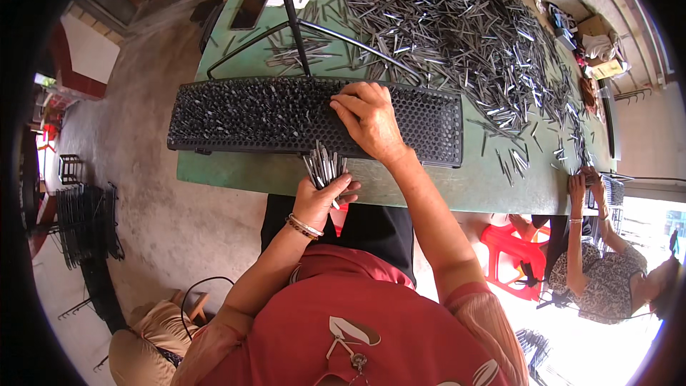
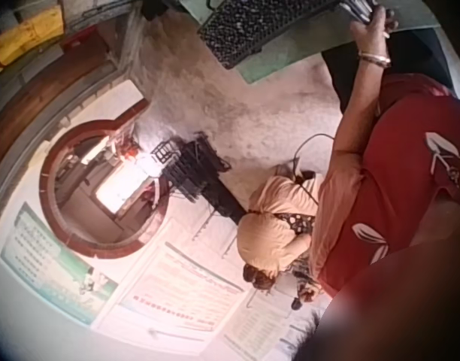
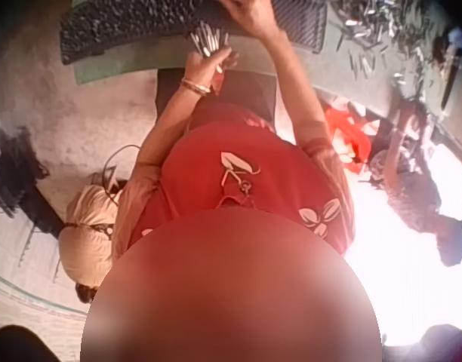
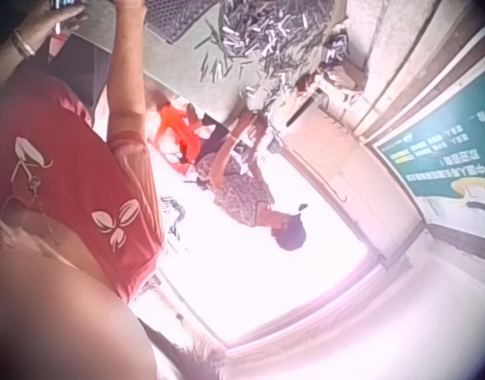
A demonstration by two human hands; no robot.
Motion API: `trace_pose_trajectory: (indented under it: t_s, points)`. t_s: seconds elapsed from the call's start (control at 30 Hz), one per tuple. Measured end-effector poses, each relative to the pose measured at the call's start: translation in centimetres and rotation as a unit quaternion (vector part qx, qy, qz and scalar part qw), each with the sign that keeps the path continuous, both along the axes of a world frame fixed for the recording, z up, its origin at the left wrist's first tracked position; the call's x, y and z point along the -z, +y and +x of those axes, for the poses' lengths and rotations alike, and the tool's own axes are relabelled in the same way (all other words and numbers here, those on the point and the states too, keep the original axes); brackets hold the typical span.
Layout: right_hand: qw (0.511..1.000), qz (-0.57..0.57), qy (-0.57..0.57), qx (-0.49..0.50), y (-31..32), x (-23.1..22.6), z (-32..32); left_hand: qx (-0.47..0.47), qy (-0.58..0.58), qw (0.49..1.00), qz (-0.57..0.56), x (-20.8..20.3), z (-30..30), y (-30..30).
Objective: Manually inserting small metal pins into a perforated grid template at a workbench.
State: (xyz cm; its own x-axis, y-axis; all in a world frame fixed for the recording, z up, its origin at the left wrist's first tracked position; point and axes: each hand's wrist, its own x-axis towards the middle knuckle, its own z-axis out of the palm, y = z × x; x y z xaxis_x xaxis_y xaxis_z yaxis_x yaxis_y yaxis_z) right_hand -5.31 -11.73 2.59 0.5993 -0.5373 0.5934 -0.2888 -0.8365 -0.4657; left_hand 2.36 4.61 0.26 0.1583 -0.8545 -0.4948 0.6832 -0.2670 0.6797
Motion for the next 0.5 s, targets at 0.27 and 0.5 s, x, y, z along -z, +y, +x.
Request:
trace_pose_trajectory:
  t_s: [0.27,0.5]
  points:
    - [0.999,-0.023,0.026,0.038,0.28,-0.41,-0.18,0.011,0.003,1.0,-0.002,0.13,-0.09,0.01]
    - [0.999,0.017,0.039,0.027,0.82,-0.42,-0.52,0.012,0.001,1.0,-0.005,0.15,-0.26,0.01]
